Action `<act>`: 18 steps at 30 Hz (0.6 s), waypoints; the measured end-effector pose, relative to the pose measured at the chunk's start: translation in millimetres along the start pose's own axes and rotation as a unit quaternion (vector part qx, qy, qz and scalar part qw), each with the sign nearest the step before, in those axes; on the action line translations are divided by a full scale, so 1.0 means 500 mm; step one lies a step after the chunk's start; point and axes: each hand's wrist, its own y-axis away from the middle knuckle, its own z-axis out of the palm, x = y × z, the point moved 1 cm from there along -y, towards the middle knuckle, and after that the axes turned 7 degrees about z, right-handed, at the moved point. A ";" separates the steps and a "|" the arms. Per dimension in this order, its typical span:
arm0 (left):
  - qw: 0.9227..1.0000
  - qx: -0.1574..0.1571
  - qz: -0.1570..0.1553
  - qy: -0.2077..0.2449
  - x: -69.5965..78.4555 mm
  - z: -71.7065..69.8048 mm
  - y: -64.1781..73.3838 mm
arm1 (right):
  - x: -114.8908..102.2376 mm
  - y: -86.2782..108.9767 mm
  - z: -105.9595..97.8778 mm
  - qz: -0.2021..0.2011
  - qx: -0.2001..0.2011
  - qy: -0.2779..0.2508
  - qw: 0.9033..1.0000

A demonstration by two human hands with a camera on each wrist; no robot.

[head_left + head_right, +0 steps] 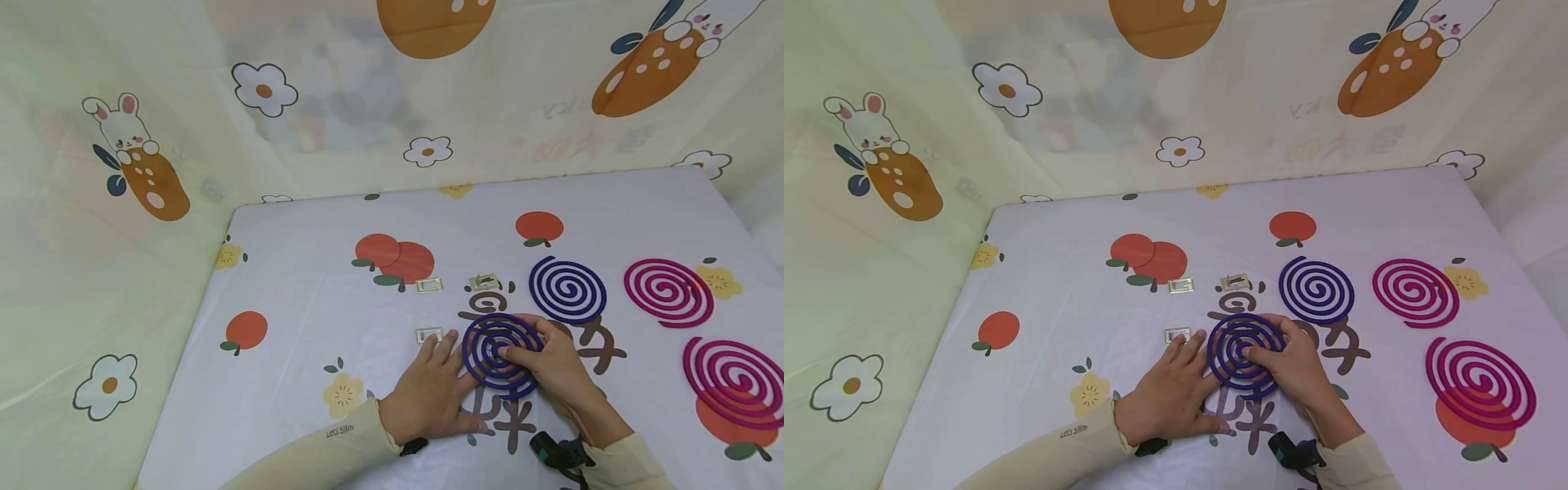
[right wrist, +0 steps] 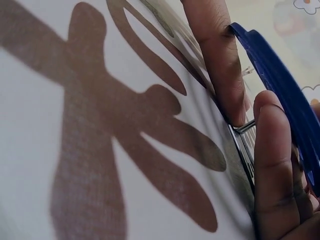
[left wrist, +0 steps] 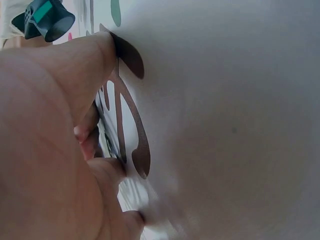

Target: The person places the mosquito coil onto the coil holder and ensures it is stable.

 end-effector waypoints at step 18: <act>1.000 0.005 0.001 -0.005 0.000 0.003 0.000 | -0.005 0.006 0.003 0.005 0.011 0.021 1.000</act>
